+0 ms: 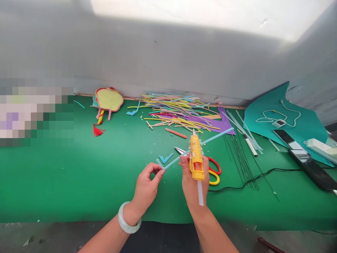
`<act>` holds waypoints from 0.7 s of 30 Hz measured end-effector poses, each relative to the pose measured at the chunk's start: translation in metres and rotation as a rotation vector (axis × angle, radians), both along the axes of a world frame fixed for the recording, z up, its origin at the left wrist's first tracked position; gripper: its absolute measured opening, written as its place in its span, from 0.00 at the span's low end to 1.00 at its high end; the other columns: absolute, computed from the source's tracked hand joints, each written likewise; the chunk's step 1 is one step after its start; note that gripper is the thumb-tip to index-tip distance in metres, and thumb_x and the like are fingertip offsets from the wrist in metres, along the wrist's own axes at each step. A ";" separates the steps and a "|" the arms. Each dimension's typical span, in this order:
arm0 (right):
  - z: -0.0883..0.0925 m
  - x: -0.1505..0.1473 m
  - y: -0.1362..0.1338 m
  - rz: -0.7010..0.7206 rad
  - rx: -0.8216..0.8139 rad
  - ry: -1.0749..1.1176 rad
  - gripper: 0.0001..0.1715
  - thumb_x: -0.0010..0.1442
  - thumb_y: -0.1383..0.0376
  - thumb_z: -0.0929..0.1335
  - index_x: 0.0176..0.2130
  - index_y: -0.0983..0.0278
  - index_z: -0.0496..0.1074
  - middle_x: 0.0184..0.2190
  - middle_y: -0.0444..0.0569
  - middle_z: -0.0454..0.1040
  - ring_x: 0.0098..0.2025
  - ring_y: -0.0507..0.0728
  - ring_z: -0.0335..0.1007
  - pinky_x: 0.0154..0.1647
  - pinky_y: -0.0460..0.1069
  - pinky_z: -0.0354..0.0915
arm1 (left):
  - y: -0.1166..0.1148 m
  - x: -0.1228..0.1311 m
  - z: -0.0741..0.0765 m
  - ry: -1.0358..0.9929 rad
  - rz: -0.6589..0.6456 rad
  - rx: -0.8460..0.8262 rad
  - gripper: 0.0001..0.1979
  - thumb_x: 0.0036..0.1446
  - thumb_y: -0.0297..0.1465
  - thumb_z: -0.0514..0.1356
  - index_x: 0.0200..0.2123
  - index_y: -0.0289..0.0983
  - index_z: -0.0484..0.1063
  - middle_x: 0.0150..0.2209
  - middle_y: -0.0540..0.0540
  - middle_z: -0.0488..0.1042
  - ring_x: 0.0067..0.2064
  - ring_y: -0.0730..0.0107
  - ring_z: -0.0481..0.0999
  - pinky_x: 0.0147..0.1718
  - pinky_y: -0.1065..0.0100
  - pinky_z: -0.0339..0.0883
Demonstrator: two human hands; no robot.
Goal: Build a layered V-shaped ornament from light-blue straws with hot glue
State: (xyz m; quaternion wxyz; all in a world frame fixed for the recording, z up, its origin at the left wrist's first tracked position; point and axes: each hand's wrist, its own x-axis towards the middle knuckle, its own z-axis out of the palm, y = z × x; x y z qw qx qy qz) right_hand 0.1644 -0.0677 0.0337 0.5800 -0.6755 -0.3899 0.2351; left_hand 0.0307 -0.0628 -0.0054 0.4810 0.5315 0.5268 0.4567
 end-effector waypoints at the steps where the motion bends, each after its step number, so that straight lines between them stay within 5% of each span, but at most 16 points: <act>1: 0.000 0.005 -0.002 0.007 0.009 0.013 0.24 0.56 0.47 0.71 0.40 0.61 0.64 0.33 0.47 0.75 0.31 0.55 0.72 0.35 0.51 0.69 | 0.001 -0.002 0.000 -0.003 0.007 -0.004 0.09 0.58 0.38 0.62 0.31 0.38 0.71 0.31 0.50 0.71 0.35 0.70 0.70 0.37 0.70 0.64; 9: 0.010 0.042 -0.041 0.368 0.037 0.116 0.25 0.59 0.43 0.68 0.42 0.61 0.73 0.36 0.50 0.77 0.27 0.53 0.71 0.31 0.50 0.72 | 0.004 -0.011 -0.008 -0.071 0.061 0.031 0.08 0.57 0.36 0.63 0.31 0.38 0.72 0.31 0.50 0.71 0.35 0.71 0.69 0.37 0.71 0.64; 16: 0.019 0.023 -0.060 0.561 -0.284 0.315 0.29 0.56 0.40 0.68 0.35 0.62 0.78 0.32 0.52 0.77 0.30 0.55 0.72 0.30 0.48 0.72 | 0.003 -0.010 -0.008 -0.139 0.055 0.124 0.06 0.57 0.33 0.63 0.30 0.38 0.73 0.32 0.49 0.73 0.37 0.69 0.72 0.39 0.70 0.67; 21: 0.019 0.014 -0.057 0.609 -0.326 0.379 0.30 0.56 0.40 0.68 0.34 0.64 0.76 0.31 0.52 0.77 0.29 0.54 0.71 0.30 0.48 0.70 | 0.001 -0.009 -0.007 -0.164 0.050 0.148 0.05 0.58 0.31 0.63 0.30 0.39 0.73 0.33 0.49 0.73 0.37 0.70 0.73 0.38 0.71 0.67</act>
